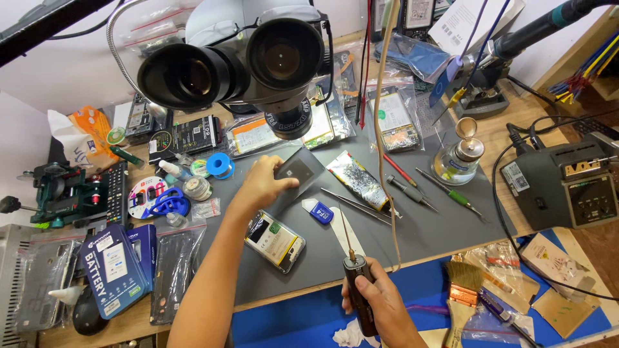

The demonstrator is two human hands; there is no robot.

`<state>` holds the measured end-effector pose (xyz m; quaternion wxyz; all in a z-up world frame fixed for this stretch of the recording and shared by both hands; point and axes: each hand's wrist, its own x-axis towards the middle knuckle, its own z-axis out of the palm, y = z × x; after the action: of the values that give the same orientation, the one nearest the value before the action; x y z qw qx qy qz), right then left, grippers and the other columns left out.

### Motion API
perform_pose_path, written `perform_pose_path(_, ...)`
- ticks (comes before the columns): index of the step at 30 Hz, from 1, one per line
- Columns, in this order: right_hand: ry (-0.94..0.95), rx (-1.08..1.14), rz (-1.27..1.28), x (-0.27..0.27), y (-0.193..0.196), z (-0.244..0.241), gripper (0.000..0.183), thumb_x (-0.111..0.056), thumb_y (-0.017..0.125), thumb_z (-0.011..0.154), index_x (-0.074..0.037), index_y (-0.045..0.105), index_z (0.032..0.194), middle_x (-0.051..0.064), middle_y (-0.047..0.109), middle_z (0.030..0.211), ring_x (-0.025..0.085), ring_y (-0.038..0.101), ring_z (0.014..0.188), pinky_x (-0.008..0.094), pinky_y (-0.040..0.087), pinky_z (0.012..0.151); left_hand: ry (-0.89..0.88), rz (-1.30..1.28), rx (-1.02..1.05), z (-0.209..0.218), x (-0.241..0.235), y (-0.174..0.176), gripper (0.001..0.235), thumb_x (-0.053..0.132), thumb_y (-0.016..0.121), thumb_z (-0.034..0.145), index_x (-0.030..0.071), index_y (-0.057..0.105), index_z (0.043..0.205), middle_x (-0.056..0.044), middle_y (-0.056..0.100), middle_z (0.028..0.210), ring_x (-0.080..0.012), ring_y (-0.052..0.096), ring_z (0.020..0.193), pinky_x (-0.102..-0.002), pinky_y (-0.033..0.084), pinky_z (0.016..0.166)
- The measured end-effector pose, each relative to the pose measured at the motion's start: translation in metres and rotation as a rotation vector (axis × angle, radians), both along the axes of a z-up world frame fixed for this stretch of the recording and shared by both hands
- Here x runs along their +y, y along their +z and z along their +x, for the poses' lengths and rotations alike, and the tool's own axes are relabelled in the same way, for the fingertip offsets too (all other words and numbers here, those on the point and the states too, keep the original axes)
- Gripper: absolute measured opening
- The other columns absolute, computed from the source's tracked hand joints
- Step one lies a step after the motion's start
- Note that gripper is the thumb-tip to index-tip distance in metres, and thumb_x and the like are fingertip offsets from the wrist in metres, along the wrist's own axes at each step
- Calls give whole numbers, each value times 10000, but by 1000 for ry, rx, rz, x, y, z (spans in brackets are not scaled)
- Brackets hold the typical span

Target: The person uses a screwdriver to remove screws from the back cover of a smartphone. They then connect a charging cable to the phone to test it and later continue using the screwdriver on the back cover.

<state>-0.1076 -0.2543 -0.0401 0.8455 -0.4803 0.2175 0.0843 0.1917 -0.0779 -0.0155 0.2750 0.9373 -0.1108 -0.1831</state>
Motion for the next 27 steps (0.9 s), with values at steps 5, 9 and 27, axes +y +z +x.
perform_pose_path(5,50,61,-61,-2,-1,3,344,-242,567,991,-7,612,1238,214,677,858,309,653,693,414,542,668,279,-400,-17,-18,4,45,227,318,688,947,153,616,1085,-34,740,994,-174,664,830,-347,517,664)
perform_pose_path(9,170,-3,-286,-12,8,2,389,-268,560,984,-67,649,1305,143,736,849,230,645,664,349,547,679,355,-465,44,-52,22,91,276,286,519,1047,156,547,1288,-68,725,1142,-193,700,914,-327,572,623)
perform_pose_path(27,-335,-43,-253,38,44,90,286,-68,709,876,-59,567,1125,133,565,588,221,541,513,345,470,621,12,-1556,520,-183,101,39,1007,398,859,897,-17,316,1636,-83,456,1579,-167,575,1278,-352,501,1076)
